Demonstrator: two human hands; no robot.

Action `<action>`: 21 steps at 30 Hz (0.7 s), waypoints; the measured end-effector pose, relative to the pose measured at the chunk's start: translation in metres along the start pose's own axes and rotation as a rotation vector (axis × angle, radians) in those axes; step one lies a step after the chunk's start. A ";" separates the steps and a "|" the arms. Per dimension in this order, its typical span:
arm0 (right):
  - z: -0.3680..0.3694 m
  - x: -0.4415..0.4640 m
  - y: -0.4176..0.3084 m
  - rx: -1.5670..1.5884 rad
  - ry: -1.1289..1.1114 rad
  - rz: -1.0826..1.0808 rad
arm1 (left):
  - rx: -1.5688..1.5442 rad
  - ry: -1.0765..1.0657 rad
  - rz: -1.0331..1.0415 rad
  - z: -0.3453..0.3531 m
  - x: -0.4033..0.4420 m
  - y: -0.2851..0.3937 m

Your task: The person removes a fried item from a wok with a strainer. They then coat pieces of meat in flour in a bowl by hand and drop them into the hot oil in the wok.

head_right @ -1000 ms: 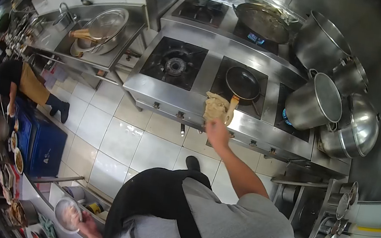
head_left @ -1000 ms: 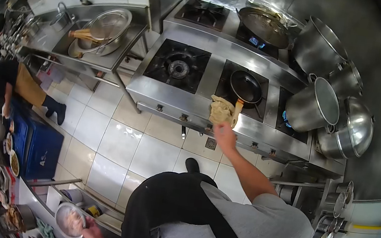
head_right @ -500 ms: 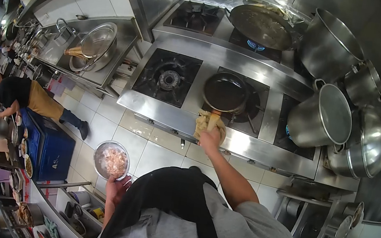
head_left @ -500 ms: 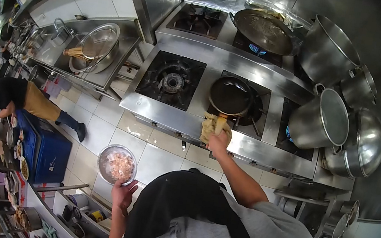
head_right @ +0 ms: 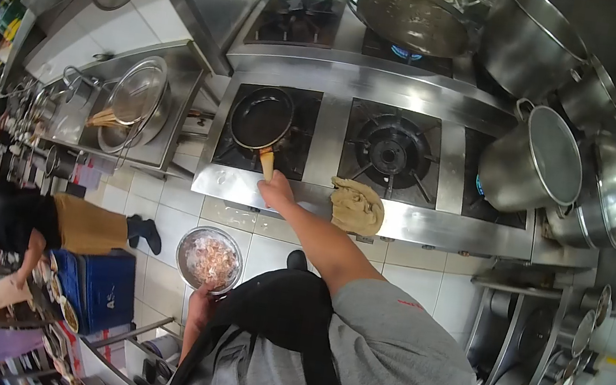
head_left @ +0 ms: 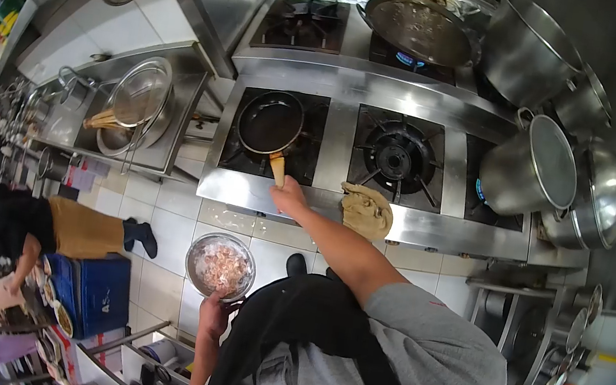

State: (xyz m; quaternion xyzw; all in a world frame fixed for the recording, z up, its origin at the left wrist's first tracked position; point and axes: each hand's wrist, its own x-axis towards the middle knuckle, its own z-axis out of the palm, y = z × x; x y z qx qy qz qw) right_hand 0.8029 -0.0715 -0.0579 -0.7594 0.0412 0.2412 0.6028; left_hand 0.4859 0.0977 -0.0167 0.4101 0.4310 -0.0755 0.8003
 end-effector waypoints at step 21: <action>-0.306 -0.146 0.162 -0.933 0.660 -0.122 | 0.465 -0.618 -0.143 0.220 0.085 0.071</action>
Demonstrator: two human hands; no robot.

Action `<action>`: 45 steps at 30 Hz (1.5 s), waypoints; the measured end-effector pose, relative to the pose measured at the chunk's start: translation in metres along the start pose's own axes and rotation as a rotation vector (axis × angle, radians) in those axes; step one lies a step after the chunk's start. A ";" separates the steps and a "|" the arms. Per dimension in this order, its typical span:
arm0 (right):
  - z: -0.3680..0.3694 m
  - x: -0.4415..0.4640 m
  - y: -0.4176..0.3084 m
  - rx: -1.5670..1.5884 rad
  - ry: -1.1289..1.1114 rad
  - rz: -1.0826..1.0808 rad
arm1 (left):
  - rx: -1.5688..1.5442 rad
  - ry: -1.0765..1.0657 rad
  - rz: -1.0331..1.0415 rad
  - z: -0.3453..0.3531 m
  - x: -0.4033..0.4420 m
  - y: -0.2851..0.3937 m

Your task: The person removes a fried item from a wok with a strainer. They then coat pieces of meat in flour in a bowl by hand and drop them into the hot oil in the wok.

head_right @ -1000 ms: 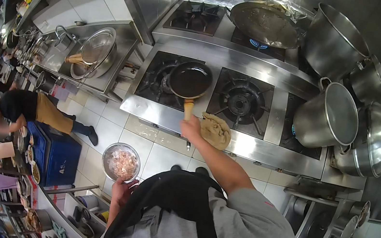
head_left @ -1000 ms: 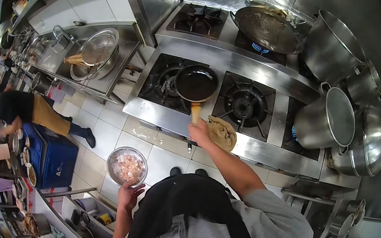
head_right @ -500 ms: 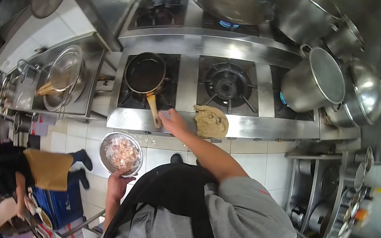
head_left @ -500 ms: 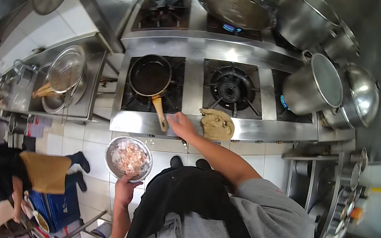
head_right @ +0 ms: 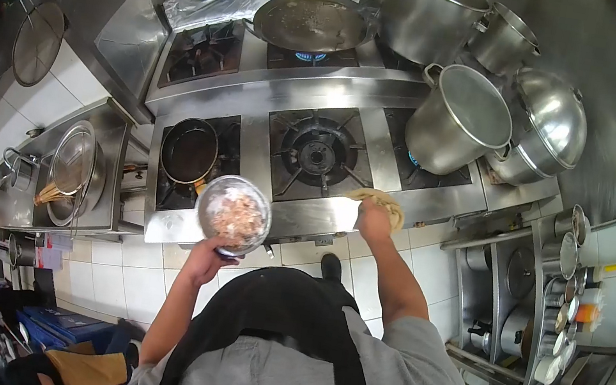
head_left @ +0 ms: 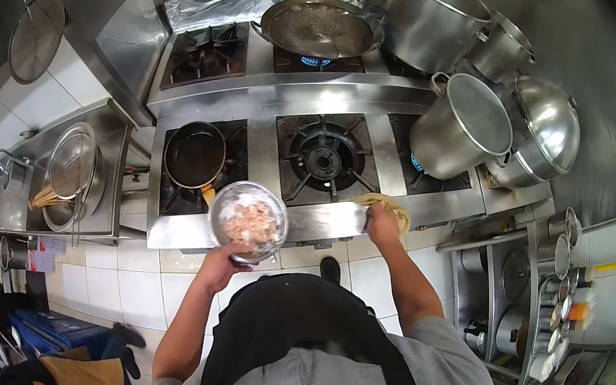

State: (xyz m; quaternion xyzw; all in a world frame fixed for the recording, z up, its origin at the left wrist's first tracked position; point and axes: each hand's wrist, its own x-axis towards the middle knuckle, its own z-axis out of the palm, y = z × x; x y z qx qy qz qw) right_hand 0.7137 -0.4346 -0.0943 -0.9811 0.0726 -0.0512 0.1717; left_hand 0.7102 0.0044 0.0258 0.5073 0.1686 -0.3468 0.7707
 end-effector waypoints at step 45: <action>0.164 -0.041 0.012 1.936 -0.373 1.513 | 0.762 0.186 0.040 0.079 0.085 0.054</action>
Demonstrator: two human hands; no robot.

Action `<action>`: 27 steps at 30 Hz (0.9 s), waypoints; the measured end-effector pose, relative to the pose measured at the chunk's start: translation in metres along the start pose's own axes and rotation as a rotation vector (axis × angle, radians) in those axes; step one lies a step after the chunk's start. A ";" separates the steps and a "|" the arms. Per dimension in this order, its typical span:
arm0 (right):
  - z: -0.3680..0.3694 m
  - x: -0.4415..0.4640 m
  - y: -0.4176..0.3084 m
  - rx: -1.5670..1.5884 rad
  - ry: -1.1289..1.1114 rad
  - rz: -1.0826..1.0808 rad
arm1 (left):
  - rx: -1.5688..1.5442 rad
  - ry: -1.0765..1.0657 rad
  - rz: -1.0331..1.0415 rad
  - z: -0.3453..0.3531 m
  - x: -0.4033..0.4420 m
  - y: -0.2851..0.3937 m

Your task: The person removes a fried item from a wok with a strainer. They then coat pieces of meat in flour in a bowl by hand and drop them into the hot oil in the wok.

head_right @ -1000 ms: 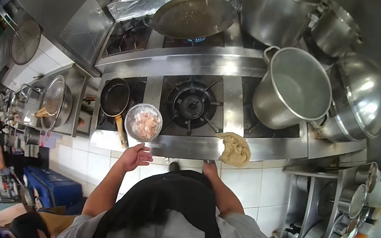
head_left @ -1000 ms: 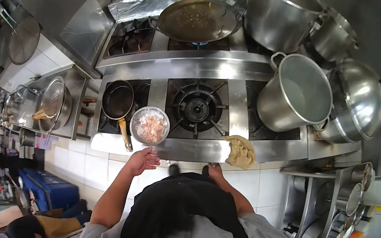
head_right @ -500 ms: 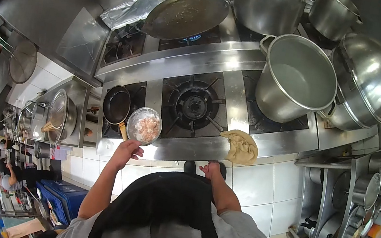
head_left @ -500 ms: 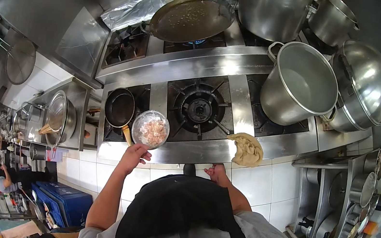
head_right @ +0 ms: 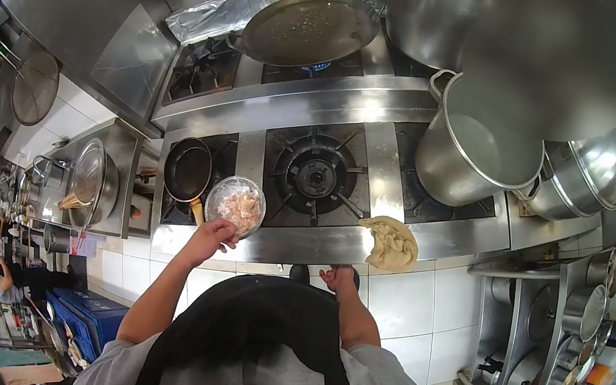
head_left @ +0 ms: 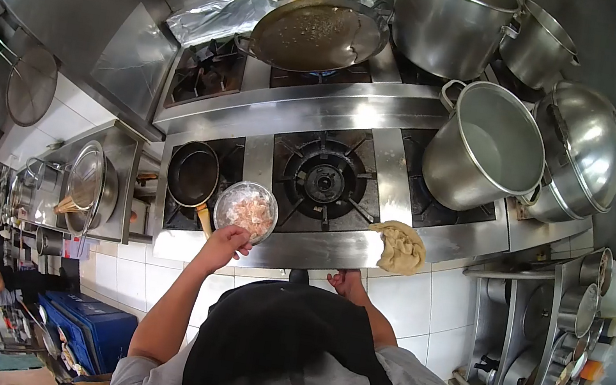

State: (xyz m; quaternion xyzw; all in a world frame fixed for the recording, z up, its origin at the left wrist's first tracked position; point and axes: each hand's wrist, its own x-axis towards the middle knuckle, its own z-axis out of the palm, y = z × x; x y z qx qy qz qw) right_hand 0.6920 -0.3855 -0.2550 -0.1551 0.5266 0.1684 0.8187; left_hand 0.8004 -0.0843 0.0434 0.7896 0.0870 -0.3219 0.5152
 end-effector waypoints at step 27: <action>-0.016 -0.034 -0.023 -0.476 0.102 -0.039 | 0.637 0.332 0.458 -0.017 0.028 -0.007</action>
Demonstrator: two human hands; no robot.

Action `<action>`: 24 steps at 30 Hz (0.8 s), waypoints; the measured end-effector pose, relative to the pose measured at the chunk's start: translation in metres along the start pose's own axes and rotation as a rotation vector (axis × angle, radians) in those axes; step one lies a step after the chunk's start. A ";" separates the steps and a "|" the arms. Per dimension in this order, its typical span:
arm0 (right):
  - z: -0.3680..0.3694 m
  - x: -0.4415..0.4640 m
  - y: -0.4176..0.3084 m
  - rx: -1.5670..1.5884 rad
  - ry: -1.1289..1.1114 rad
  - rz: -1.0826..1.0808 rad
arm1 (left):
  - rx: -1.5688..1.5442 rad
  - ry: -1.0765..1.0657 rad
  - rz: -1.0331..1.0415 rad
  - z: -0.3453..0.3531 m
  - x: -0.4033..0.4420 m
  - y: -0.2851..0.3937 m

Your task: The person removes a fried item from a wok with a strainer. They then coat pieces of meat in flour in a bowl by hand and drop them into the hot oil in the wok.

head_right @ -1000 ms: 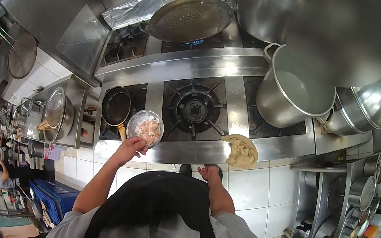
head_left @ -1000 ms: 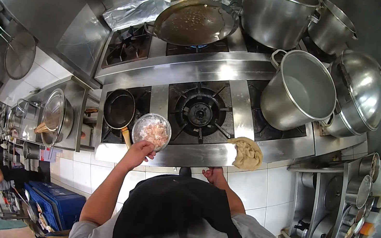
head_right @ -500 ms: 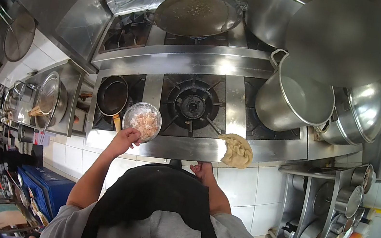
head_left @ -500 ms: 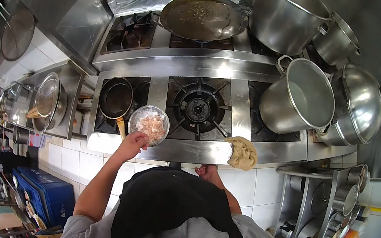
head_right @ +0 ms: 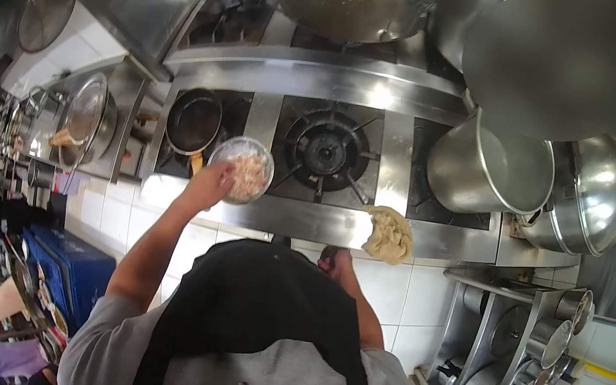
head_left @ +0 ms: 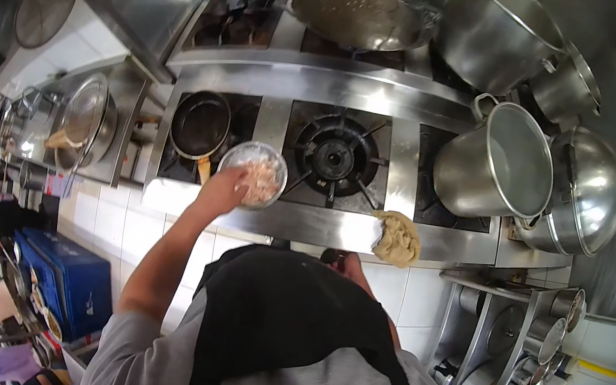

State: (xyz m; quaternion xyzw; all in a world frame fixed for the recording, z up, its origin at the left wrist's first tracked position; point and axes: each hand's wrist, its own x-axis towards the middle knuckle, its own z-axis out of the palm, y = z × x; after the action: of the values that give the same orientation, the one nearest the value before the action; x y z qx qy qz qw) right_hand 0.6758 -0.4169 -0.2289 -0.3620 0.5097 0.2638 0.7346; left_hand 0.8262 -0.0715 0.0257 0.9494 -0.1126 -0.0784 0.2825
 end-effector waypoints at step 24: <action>0.192 -0.146 -0.086 -1.056 -0.335 -0.560 | 0.191 0.014 0.288 0.013 0.048 -0.014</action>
State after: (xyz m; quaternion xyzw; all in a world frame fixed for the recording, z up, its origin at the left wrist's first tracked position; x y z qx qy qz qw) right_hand 0.7983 -0.3176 -0.0269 -0.7502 0.0740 0.3309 0.5677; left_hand 0.8725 -0.0790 0.0029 0.9465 -0.2524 -0.0196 0.1999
